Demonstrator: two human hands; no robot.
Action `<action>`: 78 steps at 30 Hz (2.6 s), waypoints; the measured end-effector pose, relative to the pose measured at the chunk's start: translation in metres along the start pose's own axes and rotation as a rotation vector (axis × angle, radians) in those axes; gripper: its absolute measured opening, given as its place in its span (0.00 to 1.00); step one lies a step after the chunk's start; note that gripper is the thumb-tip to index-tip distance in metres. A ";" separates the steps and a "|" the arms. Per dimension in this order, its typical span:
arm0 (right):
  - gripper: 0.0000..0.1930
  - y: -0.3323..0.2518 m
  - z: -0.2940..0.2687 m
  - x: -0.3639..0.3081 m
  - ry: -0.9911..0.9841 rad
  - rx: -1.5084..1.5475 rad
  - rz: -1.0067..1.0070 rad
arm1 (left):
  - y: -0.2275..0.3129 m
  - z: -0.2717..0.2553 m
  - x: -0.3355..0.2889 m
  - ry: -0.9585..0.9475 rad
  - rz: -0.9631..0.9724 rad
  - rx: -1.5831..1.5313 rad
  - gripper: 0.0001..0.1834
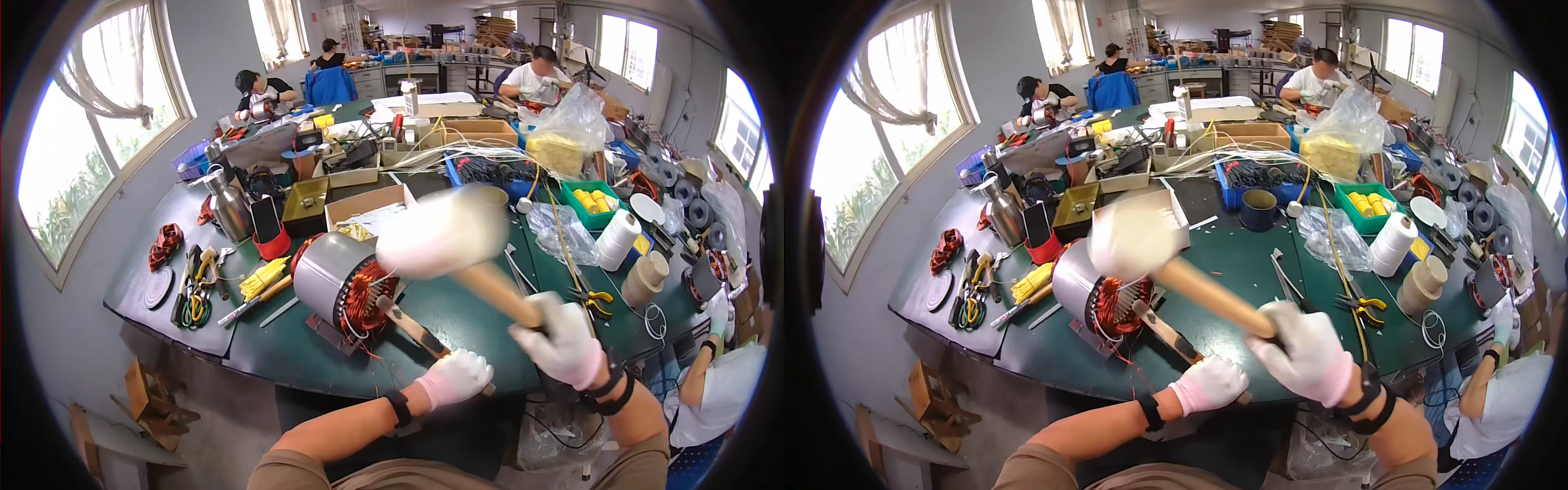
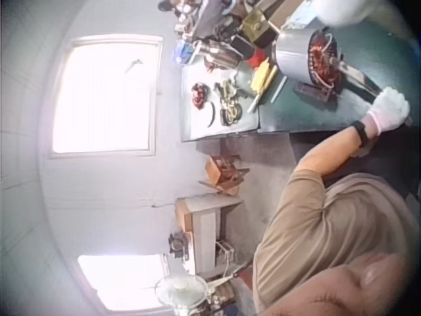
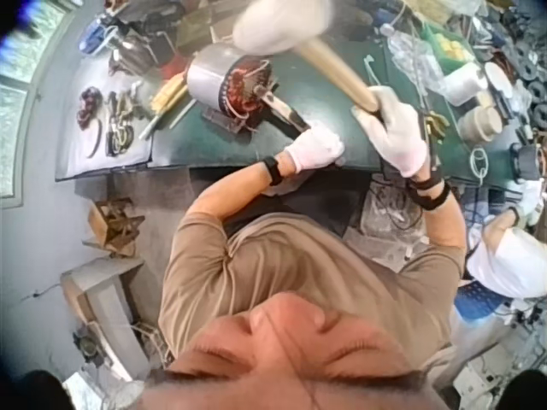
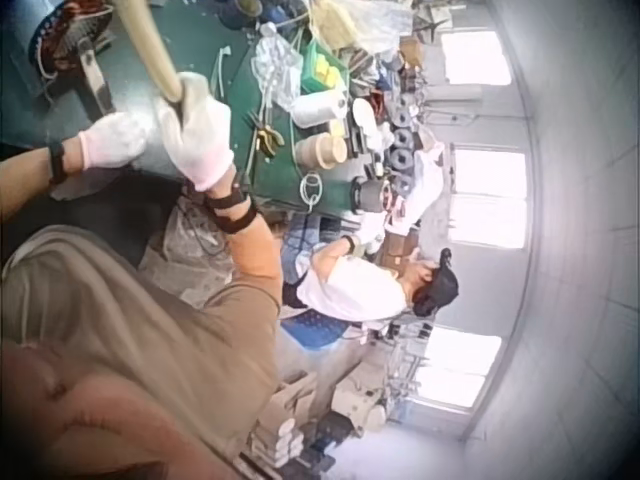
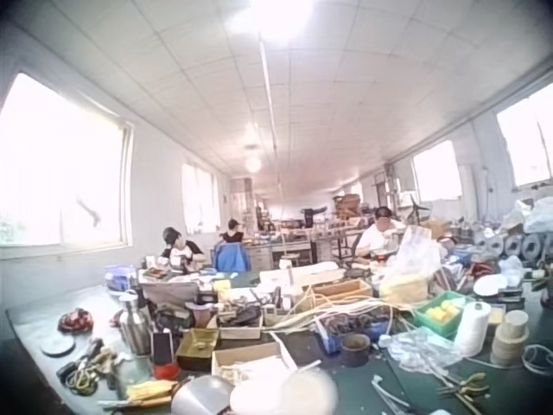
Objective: Manually assemble and secure copper windings within a motor stator using tools and hardware.
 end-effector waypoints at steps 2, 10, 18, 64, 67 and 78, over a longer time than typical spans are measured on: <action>0.09 0.007 0.011 -0.028 0.330 0.372 0.071 | 0.002 0.004 0.002 0.032 0.006 0.006 0.09; 0.15 0.077 0.015 -0.065 -0.215 -0.425 0.372 | 0.030 -0.012 0.001 0.034 0.107 -0.177 0.07; 0.17 0.140 -0.014 -0.081 0.159 -0.378 0.581 | 0.004 -0.071 -0.011 0.113 0.029 -0.238 0.32; 0.13 0.048 0.195 -0.062 -0.192 -0.067 0.210 | -0.051 -0.016 -0.074 0.396 -1.139 -1.804 0.11; 0.10 0.025 0.160 -0.071 -0.246 -0.104 0.181 | -0.041 -0.033 -0.085 0.402 -1.104 -1.614 0.13; 0.20 0.067 0.210 -0.021 -0.173 1.017 0.665 | 0.004 -0.052 -0.115 -0.136 -0.884 -0.497 0.15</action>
Point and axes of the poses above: each hand's wrist, its own x-axis towards the middle knuckle, its own z-axis out of the palm, y = z × x, the point moved 2 cm from there along x, towards the middle knuckle, and after that the axes turned 12 degrees about x, right-handed, at the moved point
